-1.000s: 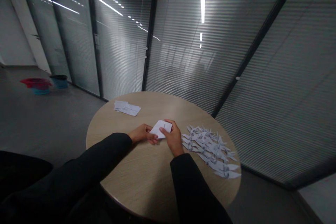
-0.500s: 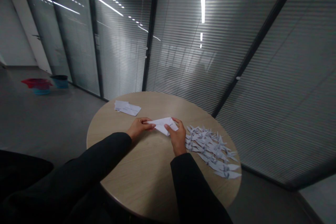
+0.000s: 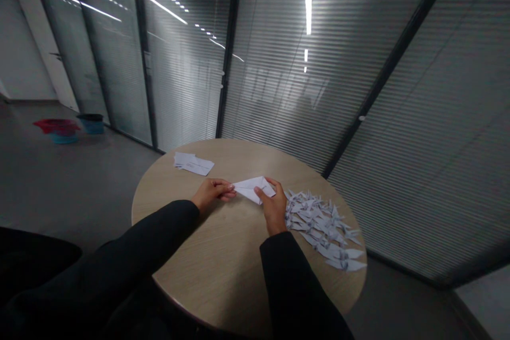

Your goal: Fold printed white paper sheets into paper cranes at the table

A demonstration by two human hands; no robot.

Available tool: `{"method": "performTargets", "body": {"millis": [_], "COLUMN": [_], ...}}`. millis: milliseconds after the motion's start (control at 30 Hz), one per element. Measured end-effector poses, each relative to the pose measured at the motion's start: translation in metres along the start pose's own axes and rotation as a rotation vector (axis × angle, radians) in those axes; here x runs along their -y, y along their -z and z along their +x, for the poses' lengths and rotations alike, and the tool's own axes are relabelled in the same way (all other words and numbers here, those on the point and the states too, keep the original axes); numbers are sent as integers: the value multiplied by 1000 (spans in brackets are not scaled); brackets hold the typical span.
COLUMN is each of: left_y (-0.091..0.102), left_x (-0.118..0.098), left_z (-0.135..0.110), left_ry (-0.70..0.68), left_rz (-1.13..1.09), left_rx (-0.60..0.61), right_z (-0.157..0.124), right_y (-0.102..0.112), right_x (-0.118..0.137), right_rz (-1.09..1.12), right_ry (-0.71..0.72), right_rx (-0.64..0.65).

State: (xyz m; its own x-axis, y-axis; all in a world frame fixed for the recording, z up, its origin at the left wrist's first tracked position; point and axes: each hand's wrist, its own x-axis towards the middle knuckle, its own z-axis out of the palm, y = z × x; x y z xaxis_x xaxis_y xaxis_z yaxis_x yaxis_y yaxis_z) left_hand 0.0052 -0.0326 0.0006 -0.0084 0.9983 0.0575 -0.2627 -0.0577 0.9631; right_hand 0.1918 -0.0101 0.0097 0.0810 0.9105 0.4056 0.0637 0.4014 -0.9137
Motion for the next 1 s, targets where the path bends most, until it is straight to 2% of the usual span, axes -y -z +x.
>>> {"method": "performTargets", "body": {"millis": [167, 500, 1000], "left_y": [3, 1, -4], "left_x": [2, -1, 0], "left_z": [1, -4, -5], "left_ry": [10, -3, -24], "left_rz": [9, 42, 23], "left_rx": [-21, 132, 84], "right_z": [2, 0, 1], "right_y": [1, 0, 1], "right_x": [-2, -2, 1], "right_rz": [-7, 55, 11], "right_ry": [-9, -63, -23], "right_rx": [2, 41, 33]}}
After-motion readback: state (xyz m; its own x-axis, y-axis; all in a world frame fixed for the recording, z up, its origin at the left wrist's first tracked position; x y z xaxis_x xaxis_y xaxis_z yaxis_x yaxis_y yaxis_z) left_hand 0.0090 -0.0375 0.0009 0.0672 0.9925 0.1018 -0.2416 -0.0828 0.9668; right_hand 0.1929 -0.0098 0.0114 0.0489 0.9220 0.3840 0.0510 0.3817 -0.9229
